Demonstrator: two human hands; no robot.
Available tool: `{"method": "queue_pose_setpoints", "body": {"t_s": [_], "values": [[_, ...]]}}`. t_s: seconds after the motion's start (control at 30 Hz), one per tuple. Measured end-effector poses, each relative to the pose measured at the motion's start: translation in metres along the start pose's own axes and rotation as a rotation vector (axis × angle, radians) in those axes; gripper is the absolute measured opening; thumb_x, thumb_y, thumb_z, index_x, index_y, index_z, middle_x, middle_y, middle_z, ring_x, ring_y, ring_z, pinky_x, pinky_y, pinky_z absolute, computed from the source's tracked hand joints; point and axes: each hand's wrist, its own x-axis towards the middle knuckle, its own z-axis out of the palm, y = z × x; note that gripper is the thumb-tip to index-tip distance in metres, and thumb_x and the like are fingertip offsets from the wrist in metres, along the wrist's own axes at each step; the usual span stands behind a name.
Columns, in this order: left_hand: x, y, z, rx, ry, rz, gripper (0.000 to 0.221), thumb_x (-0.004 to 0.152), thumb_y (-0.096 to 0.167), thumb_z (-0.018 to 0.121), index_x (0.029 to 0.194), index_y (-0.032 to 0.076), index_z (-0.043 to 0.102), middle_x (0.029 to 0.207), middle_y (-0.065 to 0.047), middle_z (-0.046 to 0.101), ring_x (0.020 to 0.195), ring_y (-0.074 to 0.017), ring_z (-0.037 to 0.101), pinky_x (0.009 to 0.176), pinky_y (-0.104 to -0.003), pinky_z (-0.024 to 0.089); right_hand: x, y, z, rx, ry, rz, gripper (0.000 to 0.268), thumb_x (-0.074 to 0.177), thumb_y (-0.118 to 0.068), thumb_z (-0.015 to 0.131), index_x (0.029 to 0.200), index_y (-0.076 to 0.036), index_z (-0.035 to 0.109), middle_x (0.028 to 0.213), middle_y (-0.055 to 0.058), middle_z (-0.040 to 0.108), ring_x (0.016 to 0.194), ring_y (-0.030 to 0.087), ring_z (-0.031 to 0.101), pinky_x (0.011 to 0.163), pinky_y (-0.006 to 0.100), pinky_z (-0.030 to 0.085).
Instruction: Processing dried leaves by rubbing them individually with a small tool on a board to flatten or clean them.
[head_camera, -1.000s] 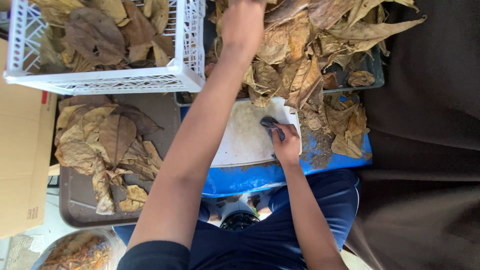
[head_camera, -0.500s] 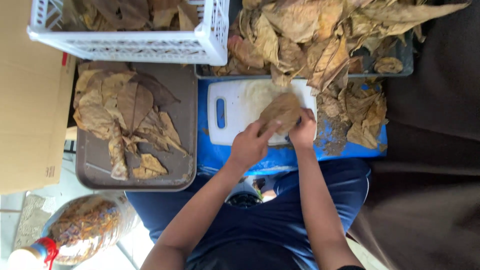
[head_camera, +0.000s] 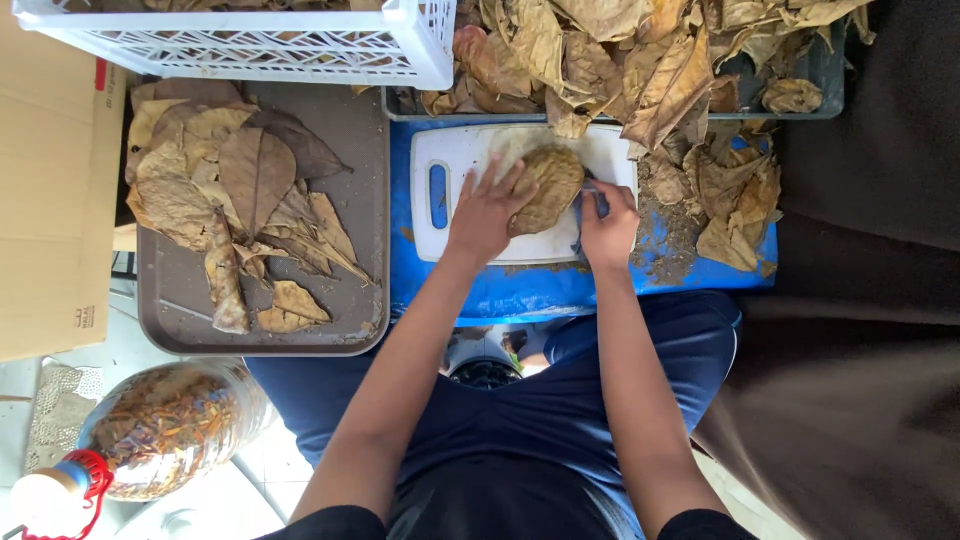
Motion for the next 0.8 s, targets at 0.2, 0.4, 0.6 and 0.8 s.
{"method": "queue_pose_setpoints", "body": {"t_s": [0.2, 0.4, 0.6, 0.8], "values": [[0.006, -0.021, 0.039, 0.099, 0.063, 0.090, 0.054, 0.120, 0.062, 0.040, 0.170, 0.045, 0.051, 0.185, 0.009, 0.032, 0.176, -0.0333, 0.015, 0.142, -0.064, 0.011, -0.002, -0.024, -0.014, 0.212, 0.240, 0.147, 0.016, 0.111, -0.008, 0.056, 0.119, -0.004, 0.069, 0.099, 0.017, 0.059, 0.089, 0.041, 0.063, 0.084, 0.048, 0.050], [0.005, -0.020, 0.029, 0.029, 0.280, 0.130, 0.072, 0.102, 0.079, 0.069, 0.122, 0.011, 0.083, 0.182, -0.007, 0.036, 0.174, -0.0370, 0.016, 0.142, -0.067, 0.014, -0.026, -0.049, 0.006, 0.117, -0.144, -0.209, 0.036, 0.084, 0.007, 0.077, 0.113, -0.014, 0.080, 0.101, 0.006, 0.069, 0.104, 0.036, 0.069, 0.089, 0.050, 0.056], [0.007, -0.022, 0.017, 0.071, 0.186, 0.105, 0.093, 0.101, 0.089, 0.059, 0.156, 0.015, 0.066, 0.187, -0.002, 0.022, 0.175, -0.0344, 0.004, 0.147, -0.065, 0.007, -0.020, -0.035, 0.030, 0.000, -0.333, -0.052, 0.037, 0.084, 0.009, 0.076, 0.110, -0.016, 0.083, 0.099, 0.004, 0.064, 0.098, 0.037, 0.066, 0.079, 0.045, 0.060], [0.005, -0.021, 0.008, 0.000, 0.179, 0.107, 0.092, 0.104, 0.087, 0.057, 0.161, 0.014, 0.062, 0.188, -0.005, 0.018, 0.175, -0.0367, 0.005, 0.147, -0.065, 0.009, 0.035, -0.004, 0.059, -0.095, -0.224, -0.164, 0.035, 0.079, 0.000, 0.079, 0.107, -0.021, 0.084, 0.100, 0.007, 0.069, 0.098, 0.037, 0.068, 0.088, 0.047, 0.059]]}}
